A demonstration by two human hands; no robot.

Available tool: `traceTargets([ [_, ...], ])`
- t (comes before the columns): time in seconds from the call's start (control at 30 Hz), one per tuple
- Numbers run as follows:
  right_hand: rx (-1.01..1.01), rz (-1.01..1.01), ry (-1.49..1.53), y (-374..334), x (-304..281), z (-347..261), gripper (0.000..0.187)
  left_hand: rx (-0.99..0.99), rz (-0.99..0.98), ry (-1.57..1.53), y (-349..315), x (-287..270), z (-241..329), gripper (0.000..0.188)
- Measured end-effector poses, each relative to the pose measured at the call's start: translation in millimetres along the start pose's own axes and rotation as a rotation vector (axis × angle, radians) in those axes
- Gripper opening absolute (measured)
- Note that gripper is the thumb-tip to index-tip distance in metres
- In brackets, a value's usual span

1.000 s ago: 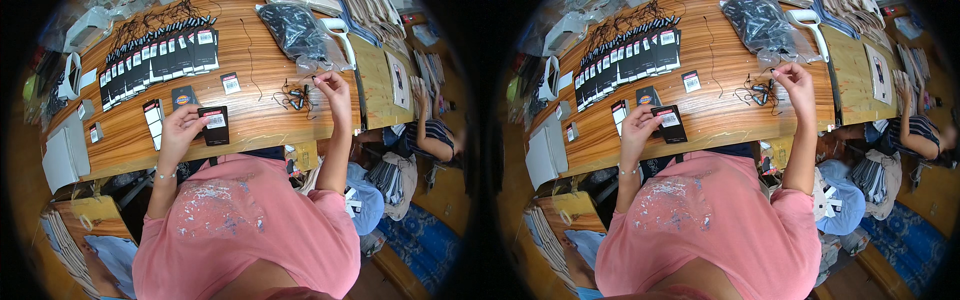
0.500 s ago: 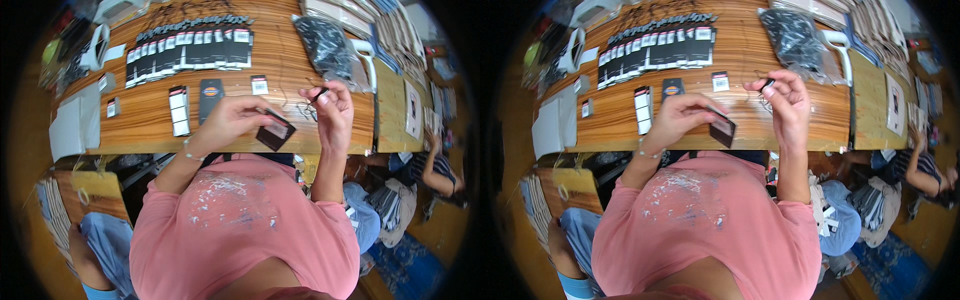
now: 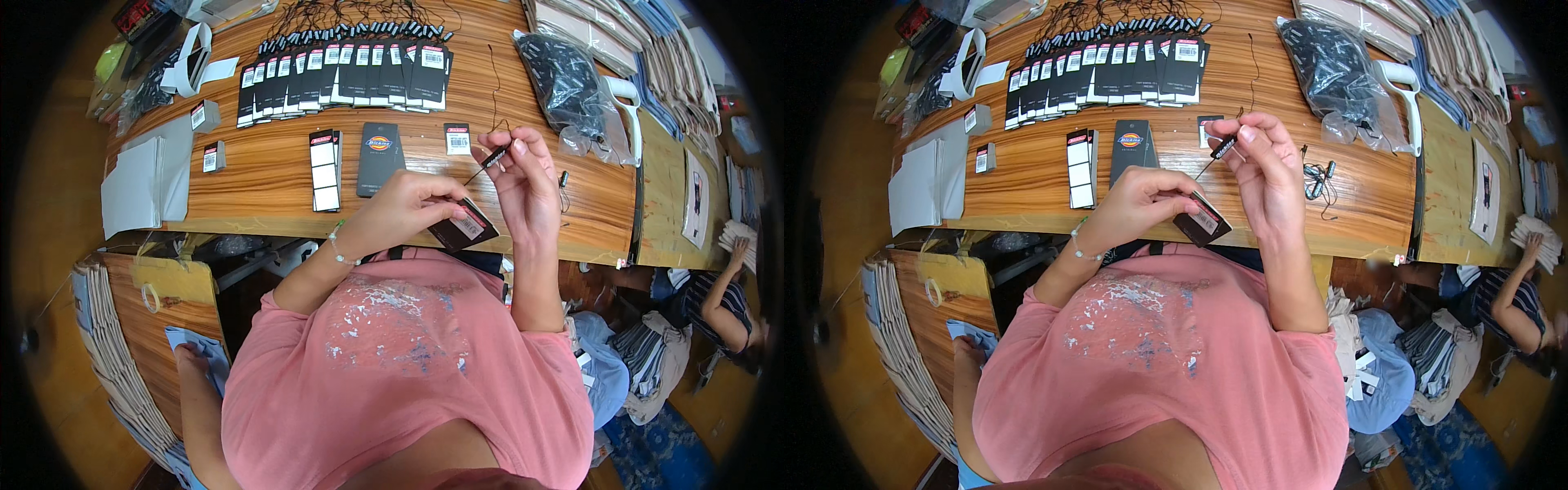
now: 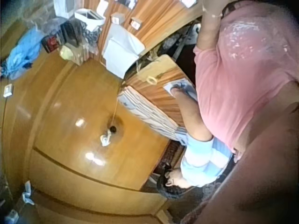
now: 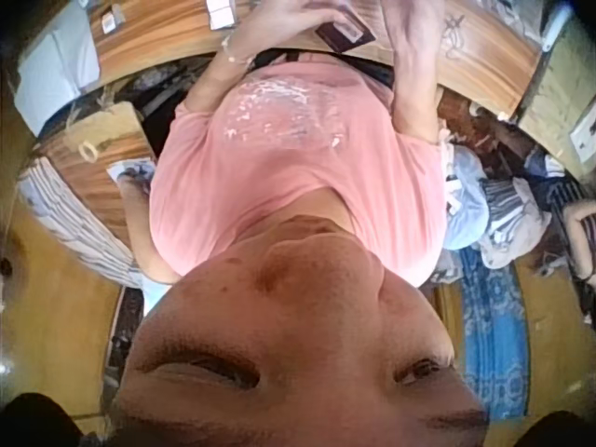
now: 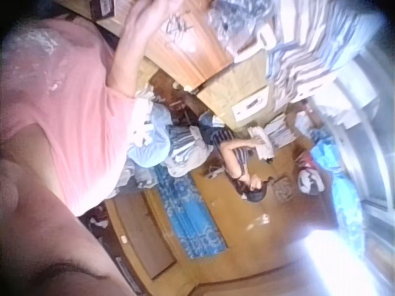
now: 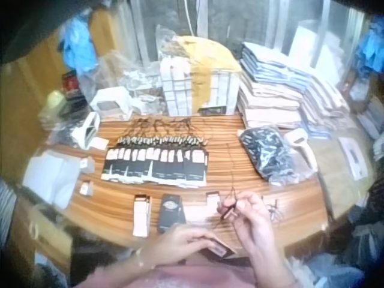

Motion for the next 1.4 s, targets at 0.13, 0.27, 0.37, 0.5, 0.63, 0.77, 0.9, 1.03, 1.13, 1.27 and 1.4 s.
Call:
traceTargets([
  [0.13,-0.051,0.034,-0.023,6,-6,-9,0.011,0.000,-0.025,0.017,-5,3,-4,0.010],
  [0.27,-0.087,0.061,-0.012,13,-13,-16,0.011,-0.025,-0.065,0.069,-9,3,-1,0.010],
  [0.37,-0.101,0.060,-0.009,19,-18,-21,0.012,-0.071,-0.045,0.007,-13,5,-8,0.011],
  [0.5,-0.146,0.023,0.023,25,-15,-30,0.012,-0.048,-0.027,0.005,-15,5,-11,0.011],
  [0.63,-0.184,-0.026,0.052,30,-10,-40,0.011,-0.046,-0.027,0.007,-14,4,-14,0.011],
  [0.77,-0.227,-0.092,0.050,31,-2,-50,0.017,-0.078,-0.008,-0.017,-13,4,-19,0.011],
  [0.9,-0.211,-0.164,0.083,24,14,-55,0.023,0.016,0.157,-0.150,-13,-6,-15,0.012],
  [1.03,-0.382,-0.263,-0.098,-12,36,-70,0.020,0.199,0.376,-0.150,-10,-32,7,0.017],
  [1.13,-0.449,-0.320,-0.408,-30,53,-65,0.020,0.195,0.504,-0.087,-11,-39,18,0.017],
  [1.27,-0.214,-0.090,-0.625,-36,64,-32,0.026,0.228,0.586,-0.002,-16,-38,29,0.019],
  [1.4,-0.158,-0.112,-0.737,-31,59,-8,0.022,0.302,0.610,0.125,-14,-35,34,0.022],
])
Point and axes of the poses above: each hand's wrist, its own y-axis towards the middle knuckle, its own x-axis out of the palm, z = x × y, the point moved 3 cm from there along y, towards the middle knuckle, and after that the axes turned 2 degrees about z, right-handed, at the moved point
